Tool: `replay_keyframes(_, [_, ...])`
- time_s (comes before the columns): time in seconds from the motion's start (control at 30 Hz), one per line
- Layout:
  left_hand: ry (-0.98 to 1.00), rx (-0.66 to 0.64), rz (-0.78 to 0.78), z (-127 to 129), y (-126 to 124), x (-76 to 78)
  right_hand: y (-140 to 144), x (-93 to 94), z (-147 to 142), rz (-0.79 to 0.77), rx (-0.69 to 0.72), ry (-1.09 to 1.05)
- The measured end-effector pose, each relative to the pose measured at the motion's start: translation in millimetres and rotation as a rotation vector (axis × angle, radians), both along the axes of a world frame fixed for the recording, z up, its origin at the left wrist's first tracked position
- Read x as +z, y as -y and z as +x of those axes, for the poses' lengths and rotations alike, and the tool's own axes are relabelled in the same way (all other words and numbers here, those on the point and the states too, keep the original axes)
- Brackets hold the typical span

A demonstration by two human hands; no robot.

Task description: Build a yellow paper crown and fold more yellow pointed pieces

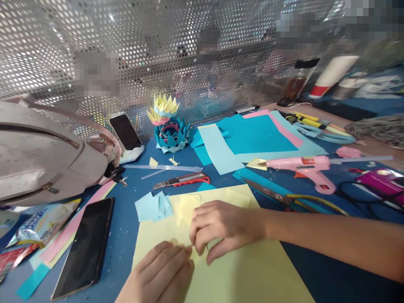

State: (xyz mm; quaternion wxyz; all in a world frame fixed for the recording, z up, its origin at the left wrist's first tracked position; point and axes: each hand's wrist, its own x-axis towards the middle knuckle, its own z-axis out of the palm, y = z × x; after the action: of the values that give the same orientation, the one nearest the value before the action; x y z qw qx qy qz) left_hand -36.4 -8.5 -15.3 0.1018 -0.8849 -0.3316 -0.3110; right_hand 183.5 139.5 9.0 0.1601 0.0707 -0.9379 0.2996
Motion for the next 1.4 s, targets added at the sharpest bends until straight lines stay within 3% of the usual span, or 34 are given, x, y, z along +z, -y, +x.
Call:
replay_keyframes(0.17, [-0.010, 0.046, -0.069, 1.6, 3.6, -0.1, 0.2, -0.4, 0.0, 0.001, -0.006, 0.020])
replay_keyframes(0.37, [0.064, 0.014, 0.045, 4.4, -1.7, -2.1, -1.0, -3.0, -0.7, 0.033, 0.003, -0.031])
replay_keyframes(0.47, [-0.005, 0.024, 0.013, 3.5, -1.9, 0.1, -0.5, -3.2, 0.1, 0.065, -0.006, -0.035])
replay_keyframes(0.53, [-0.055, 0.034, -0.025, 4.2, -0.8, 0.4, 1.1, -3.3, 1.2, 0.131, -0.021, -0.054])
replay_keyframes(0.67, [0.096, 0.106, 0.024, 8.1, -0.3, -5.3, 7.9, -3.5, 3.0, 0.326, -0.060, -0.119])
replay_keyframes(0.77, [0.099, 0.174, -0.078, 8.1, -1.2, -7.3, 15.5, -2.7, 2.2, 0.424, -0.096, -0.115])
replay_keyframes(0.9, [0.070, 0.248, -0.217, 3.2, -0.2, -1.4, 26.7, 1.7, -0.1, 0.508, -0.162, -0.041])
replay_keyframes(1.27, [-0.007, 0.150, -0.166, 2.8, -0.4, 11.4, 43.2, 29.5, 18.9, 0.521, -0.313, 0.344])
replay_keyframes(1.4, [-0.017, 0.124, -0.161, 0.7, -1.4, 13.1, 42.4, 38.4, 19.8, 0.543, -0.312, 0.387])
